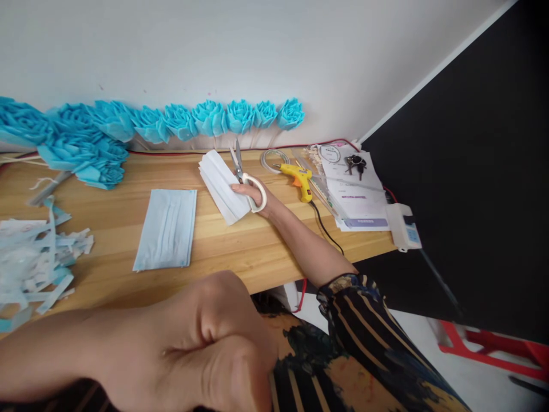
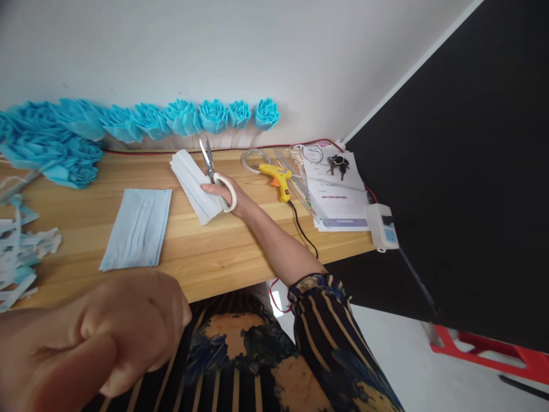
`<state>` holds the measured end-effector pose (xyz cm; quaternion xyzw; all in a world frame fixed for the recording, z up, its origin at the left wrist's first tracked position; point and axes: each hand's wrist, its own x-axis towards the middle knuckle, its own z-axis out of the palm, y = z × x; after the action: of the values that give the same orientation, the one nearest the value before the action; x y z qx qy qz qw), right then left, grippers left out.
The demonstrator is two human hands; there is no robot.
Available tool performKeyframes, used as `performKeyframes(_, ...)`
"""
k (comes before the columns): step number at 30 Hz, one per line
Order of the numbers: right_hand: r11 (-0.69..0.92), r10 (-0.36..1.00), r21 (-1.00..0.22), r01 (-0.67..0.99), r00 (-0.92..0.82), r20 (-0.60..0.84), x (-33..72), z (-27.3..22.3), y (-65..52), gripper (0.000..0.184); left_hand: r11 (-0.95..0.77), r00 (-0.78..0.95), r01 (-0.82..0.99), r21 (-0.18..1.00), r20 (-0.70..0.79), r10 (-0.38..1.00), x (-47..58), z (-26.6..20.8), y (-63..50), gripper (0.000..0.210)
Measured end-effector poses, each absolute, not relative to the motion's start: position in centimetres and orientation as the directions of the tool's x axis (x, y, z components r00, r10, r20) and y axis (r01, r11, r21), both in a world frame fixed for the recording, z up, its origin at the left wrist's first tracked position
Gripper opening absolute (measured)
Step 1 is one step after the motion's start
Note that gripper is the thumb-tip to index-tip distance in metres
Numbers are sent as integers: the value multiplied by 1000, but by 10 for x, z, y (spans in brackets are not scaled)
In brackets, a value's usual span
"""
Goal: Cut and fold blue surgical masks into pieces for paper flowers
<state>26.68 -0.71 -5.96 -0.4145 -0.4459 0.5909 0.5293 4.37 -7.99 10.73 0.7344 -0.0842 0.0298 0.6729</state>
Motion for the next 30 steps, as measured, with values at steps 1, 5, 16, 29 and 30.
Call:
performKeyframes(1, -36, 995, -966, -258, -97, -11, 267, -60, -7, 44, -69, 979, -180, 981, 172, -112, 44, 107, -80, 43)
performKeyframes(5, -30, 996, -966, -256, -93, -6, 267, -61, -7, 43, -131, 978, -202, 971, 192, -86, 44, 111, -85, 45)
performKeyframes(16, -8, 997, -965, -262, -79, 13, 268, -66, -5, 38, -231, 994, -107, 967, 95, -61, 45, 115, -91, 46)
performKeyframes(29, -41, 997, -956, -289, -80, -18, 267, -65, -4, 45, 331, 993, 14, 944, 27, -118, 50, 99, -95, 66)
performKeyframes(30, -47, 997, -952, -301, -78, -25, 267, -63, -5, 45, 330, 995, 6, 944, 27, -96, 49, 97, -97, 66)
